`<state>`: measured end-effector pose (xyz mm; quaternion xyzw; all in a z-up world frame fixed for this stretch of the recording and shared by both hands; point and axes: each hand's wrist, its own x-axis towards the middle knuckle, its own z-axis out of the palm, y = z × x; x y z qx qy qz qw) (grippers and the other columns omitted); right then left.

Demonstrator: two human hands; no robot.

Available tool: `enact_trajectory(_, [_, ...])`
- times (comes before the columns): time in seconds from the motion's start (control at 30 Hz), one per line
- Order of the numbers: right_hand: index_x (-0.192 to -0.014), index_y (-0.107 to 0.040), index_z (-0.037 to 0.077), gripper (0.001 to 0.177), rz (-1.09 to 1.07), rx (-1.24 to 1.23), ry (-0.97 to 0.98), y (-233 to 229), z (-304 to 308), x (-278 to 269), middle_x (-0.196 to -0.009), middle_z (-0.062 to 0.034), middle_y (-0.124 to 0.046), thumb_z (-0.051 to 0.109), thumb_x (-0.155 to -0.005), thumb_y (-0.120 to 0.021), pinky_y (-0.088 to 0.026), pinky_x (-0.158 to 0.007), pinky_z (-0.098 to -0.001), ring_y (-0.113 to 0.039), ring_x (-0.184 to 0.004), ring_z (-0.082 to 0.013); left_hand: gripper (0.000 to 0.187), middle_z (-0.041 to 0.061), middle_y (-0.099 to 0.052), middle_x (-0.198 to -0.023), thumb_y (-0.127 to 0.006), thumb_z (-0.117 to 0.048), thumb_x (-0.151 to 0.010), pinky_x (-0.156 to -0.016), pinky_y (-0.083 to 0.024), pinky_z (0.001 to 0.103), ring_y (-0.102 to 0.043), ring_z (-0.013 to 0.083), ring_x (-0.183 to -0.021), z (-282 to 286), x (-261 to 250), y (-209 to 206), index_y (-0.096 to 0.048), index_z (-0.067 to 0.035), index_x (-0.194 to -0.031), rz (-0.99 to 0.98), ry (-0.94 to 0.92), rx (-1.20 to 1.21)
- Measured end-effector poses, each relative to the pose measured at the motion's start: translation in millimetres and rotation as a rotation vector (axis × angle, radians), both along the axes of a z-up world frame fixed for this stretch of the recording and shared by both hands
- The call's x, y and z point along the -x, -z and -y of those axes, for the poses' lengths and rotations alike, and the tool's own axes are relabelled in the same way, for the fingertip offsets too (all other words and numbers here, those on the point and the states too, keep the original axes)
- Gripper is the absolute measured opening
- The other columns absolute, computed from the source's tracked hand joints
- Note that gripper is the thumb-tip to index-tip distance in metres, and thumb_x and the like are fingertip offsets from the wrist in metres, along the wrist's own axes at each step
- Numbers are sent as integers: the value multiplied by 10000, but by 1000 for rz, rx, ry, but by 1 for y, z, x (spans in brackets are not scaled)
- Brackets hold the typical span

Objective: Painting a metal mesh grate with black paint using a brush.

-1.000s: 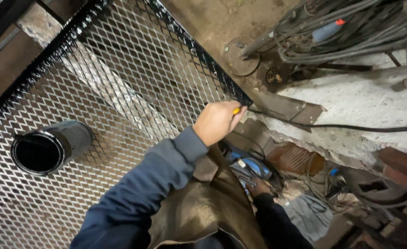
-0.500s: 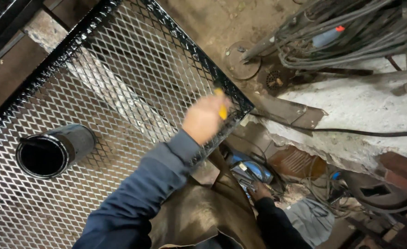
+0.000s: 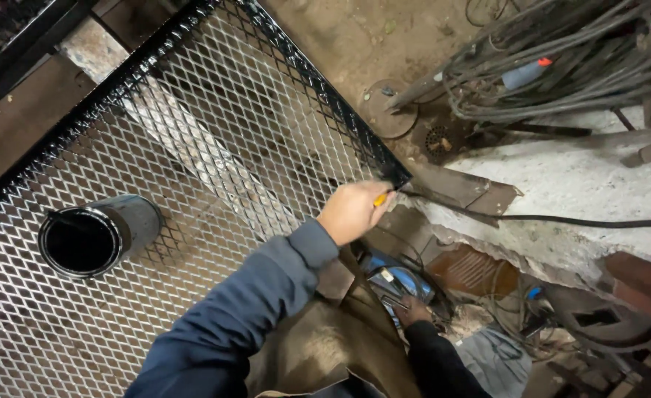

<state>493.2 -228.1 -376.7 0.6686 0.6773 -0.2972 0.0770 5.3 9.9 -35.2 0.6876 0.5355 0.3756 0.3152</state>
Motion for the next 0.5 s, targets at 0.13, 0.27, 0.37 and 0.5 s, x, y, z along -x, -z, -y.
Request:
enact_trajectory(0.13, [-1091,-709,119,518,-8,52,82,-32,-11,25,-1078,-144,-767,501,-755,-809,-584,-895,-431,-730,-1029,-325,138,176,-694,-856,-632,-184,-1042,-711,-601,419,-702,322,-728,9,29,-15,-665,-54,-1009,103,-147,-119])
enact_trajectory(0.27, [-1053,-728,118,372,-37,114,-30,-31,-31,31,-1042,-152,-743,399,-817,-791,-572,-878,-435,-710,-1001,-347,192,196,-696,-990,-677,-122,-986,-776,-562,475,-689,406,-904,38,67,-62,-646,-29,-1150,-142,-351,-123])
enact_trajectory(0.37, [-1068,-751,134,461,-115,167,-265,27,-44,4,-1034,-152,-745,292,-644,-840,-568,-849,-437,-691,-996,-363,301,202,-706,-1081,-709,-136,-986,-811,-577,445,-695,406,-951,90,95,-111,-637,-32,-1260,-111,-449,-235])
enact_trajectory(0.5, [-1164,-712,97,380,-133,42,-214,59,-42,-1,-1134,-134,-771,243,-821,-789,-588,-902,-403,-736,-1069,-305,305,137,-743,-1054,-753,-107,-961,-762,-605,348,-739,269,-862,180,143,-166,-666,-55,-1248,-131,-594,-236])
